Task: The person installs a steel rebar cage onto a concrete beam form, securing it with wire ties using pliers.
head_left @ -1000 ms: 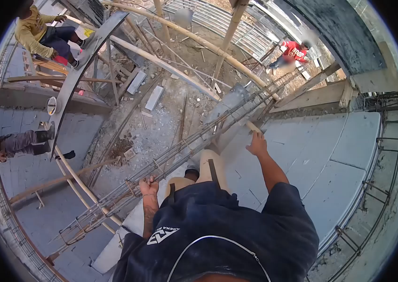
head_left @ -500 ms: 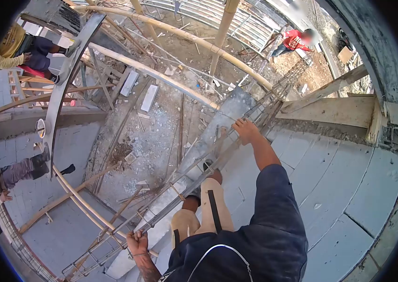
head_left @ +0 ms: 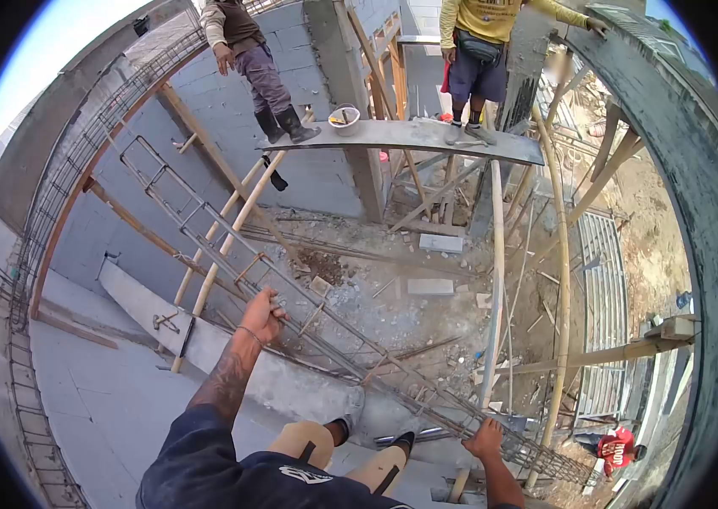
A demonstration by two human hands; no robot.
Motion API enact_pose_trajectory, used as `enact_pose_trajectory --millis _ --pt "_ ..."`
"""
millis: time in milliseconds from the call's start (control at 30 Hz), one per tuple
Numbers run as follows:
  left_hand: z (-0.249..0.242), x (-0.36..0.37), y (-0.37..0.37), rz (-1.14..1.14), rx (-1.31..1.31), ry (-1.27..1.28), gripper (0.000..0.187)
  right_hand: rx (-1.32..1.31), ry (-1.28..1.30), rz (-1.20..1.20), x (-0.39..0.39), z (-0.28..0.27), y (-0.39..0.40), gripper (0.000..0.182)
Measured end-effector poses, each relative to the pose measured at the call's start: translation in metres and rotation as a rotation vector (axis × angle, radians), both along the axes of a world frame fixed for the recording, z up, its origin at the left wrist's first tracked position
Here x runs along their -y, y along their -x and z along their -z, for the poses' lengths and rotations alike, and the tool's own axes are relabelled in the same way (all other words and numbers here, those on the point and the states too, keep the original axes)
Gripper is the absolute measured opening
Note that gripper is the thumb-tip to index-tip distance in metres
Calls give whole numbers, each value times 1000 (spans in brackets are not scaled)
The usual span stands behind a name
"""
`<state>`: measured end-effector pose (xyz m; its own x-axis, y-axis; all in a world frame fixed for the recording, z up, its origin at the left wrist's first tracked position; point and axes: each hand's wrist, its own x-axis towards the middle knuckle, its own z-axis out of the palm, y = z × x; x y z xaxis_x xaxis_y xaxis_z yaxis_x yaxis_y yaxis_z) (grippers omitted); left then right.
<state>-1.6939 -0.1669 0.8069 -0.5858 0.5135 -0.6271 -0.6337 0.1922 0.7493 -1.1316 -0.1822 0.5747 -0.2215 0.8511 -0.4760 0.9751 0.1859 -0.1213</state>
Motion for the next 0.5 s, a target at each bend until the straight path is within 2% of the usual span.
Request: enact_pose_trajectory --millis 67,133,167,233,267,300,333,367,400,433,500 --pt "-20 -13 20 -16 -64 -84 12 -57 30 65 -19 -35 30 82" --pt "-38 -24 27 -56 -327 -349 28 -63 -36 44 -38 -58 56 82" --pt "-36 -19 23 -71 -333 -367 28 -78 -63 47 -42 -67 69 81" --pt "-12 3 -7 -192 -938 -1 42 -113 -135 27 -55 -90 98 79" --pt "7 28 -42 -231 -1136 66 51 -148 -158 37 -62 -104 110 78" --pt "33 56 -77 -115 -1146 155 48 -187 -174 41 -66 -115 125 77" --pt "90 77 -115 -21 -768 49 51 -166 -191 20 -69 -125 140 75" --pt "99 88 -158 265 -512 56 56 -163 -208 14 -75 -133 152 75" --pt "106 89 -190 481 -378 -15 60 -187 -182 17 -76 -137 166 76" --pt "122 78 -222 399 -248 -198 62 -209 -155 17 -76 -142 180 76" --pt "108 41 -233 371 -214 -236 53 -218 -147 3 -73 -159 210 76"
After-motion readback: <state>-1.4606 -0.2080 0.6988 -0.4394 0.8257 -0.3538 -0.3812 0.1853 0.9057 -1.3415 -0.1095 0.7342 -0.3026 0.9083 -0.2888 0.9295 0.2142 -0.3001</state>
